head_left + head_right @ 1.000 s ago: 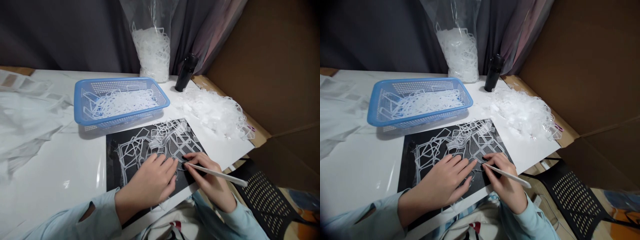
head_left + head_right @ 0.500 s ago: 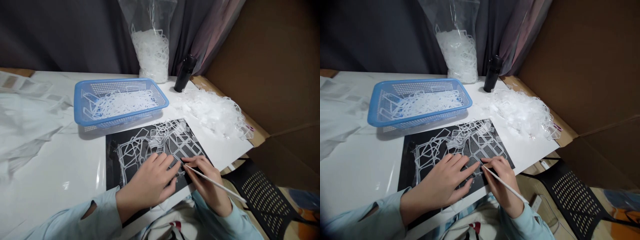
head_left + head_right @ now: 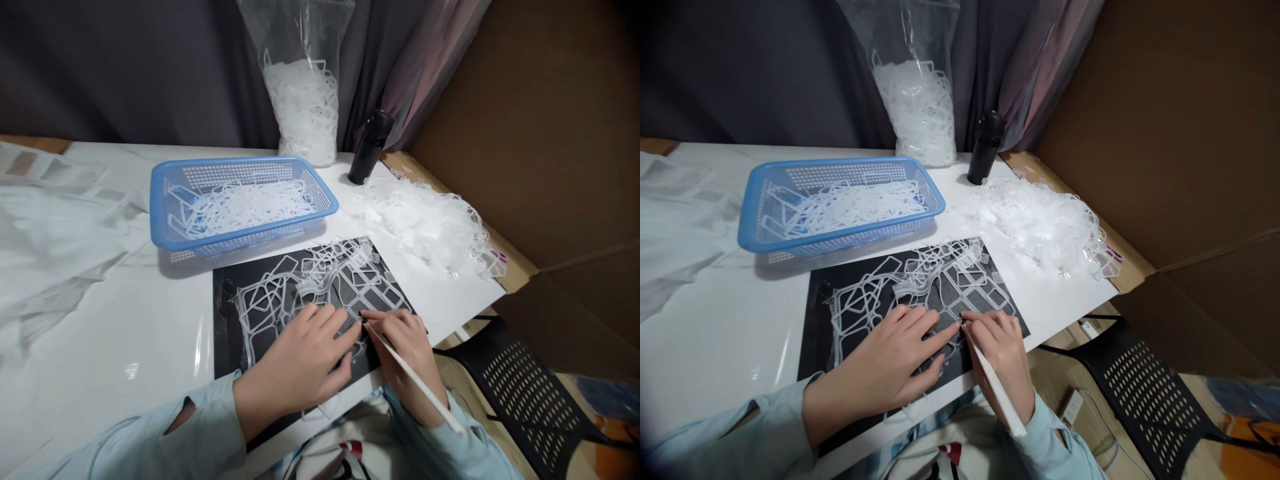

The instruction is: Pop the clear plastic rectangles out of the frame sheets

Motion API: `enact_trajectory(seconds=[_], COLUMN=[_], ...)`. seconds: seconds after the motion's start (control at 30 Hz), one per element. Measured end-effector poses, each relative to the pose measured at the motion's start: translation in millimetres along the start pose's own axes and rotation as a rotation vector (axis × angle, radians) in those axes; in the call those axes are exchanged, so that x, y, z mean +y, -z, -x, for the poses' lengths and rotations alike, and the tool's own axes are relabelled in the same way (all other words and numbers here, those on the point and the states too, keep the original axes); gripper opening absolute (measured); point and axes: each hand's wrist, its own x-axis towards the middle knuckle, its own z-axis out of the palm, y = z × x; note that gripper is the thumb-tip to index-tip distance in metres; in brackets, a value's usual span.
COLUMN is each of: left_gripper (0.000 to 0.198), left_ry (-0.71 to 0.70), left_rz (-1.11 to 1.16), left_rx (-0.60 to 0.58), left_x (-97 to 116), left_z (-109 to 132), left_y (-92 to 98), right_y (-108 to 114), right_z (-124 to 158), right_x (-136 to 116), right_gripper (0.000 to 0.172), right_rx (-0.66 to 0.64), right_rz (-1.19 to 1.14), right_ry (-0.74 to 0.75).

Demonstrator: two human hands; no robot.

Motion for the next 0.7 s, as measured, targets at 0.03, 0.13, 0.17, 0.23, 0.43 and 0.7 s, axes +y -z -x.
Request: enact_trajectory(seconds=[0.03,0.13,0.17,0.23,0.43,0.7], left_gripper=[0.033,0.034,0.034,0.036,0.036,0.041], left_ry=[0.002,0.006,0.005,0.0,0.003,-0.006], left_rz=[0.0,0.001,0.003,0.011,0.017,-0.007], left_rx=[-0.001,0.007,0.011,0.015,0.069,0.092], left_x=[0.2,0.3,0.3,0.0,0.5,2.3], left_z=[0.2,1.2,1.5,2.1,3.5,4.4], left_y=[-0.2,0.0,0.3,0.8,-0.4,-1.5], right_y=[0.5,3.3,4.7,7.5,9.0,4.5], right_z=[-0.7,-3.1,-4.2,-6.6,-12.0,-17.1], right_x=[0.0,1.1,1.7,2.9,3.5,0.8], right_gripper=[0.016,0.017,0.018,0.017,0.017,0.016], right_rx=[-0.003,-0.015,-0.02,-0.025,0.0,0.014], right_rz=[-0.015,-0.137,-0.203,-0.333,-0.463,-0.431], right_ry=[-0.011,-0.098,-0.141,-0.223,-0.305,-0.27])
